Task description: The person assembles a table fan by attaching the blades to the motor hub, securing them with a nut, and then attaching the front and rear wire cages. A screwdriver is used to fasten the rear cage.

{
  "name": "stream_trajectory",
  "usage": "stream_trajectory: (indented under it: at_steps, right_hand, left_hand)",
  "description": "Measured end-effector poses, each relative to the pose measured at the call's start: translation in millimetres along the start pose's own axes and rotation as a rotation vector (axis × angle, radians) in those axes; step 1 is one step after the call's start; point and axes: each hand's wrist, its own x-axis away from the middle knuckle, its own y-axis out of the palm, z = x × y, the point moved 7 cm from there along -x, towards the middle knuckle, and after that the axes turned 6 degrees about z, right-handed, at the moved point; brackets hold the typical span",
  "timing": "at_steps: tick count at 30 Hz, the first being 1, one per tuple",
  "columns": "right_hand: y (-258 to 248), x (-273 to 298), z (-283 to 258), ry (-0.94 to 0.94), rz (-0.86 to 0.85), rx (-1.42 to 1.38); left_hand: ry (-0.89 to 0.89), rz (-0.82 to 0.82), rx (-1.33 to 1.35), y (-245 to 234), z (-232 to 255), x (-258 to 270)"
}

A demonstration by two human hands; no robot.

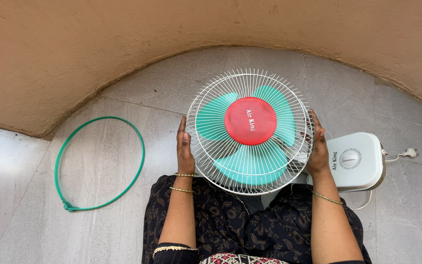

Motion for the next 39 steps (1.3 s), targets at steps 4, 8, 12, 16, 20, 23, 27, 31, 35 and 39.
stream_trajectory:
  at_steps: [4,8,12,16,20,23,27,31,35,39]
  right_hand:
    - [0.6,1.6,-1.4,0.014,0.006,0.006]
    - [2.4,0.4,-3.0,-0.006,0.004,0.006]
    - [3.3,-1.0,-3.6,-0.015,0.002,-0.007]
    - [2.0,0.6,-2.4,0.005,0.018,-0.011]
    - [1.5,0.7,-2.2,0.01,0.018,-0.022]
    - [1.6,0.8,-2.2,-0.001,0.009,-0.015]
    - [1.8,1.0,-1.7,0.005,0.007,-0.017]
    - [1.5,1.3,-1.5,0.013,0.014,-0.006]
    - [1.2,0.8,-0.5,0.005,0.012,-0.003]
    - [-0.3,-0.8,1.4,-0.007,0.019,0.029]
  left_hand:
    - [-0.004,-0.013,0.029,0.0,-2.1,-1.3]
    - [-0.006,-0.019,0.044,0.8,-2.9,-0.6]
    - [0.003,-0.018,0.041,0.8,-2.8,0.4]
    - [0.006,-0.017,0.024,1.5,-3.6,0.7]
    - [0.007,-0.013,0.026,1.4,-3.9,1.1]
    - [0.007,-0.011,0.026,1.2,-3.8,1.4]
    - [0.004,-0.009,0.028,1.8,-3.0,0.6]
    - [-0.001,-0.007,0.034,1.4,-3.0,1.1]
    - [0.0,-0.002,0.024,1.0,-3.3,1.2]
    - [-0.001,0.003,0.023,1.6,-2.1,0.7]
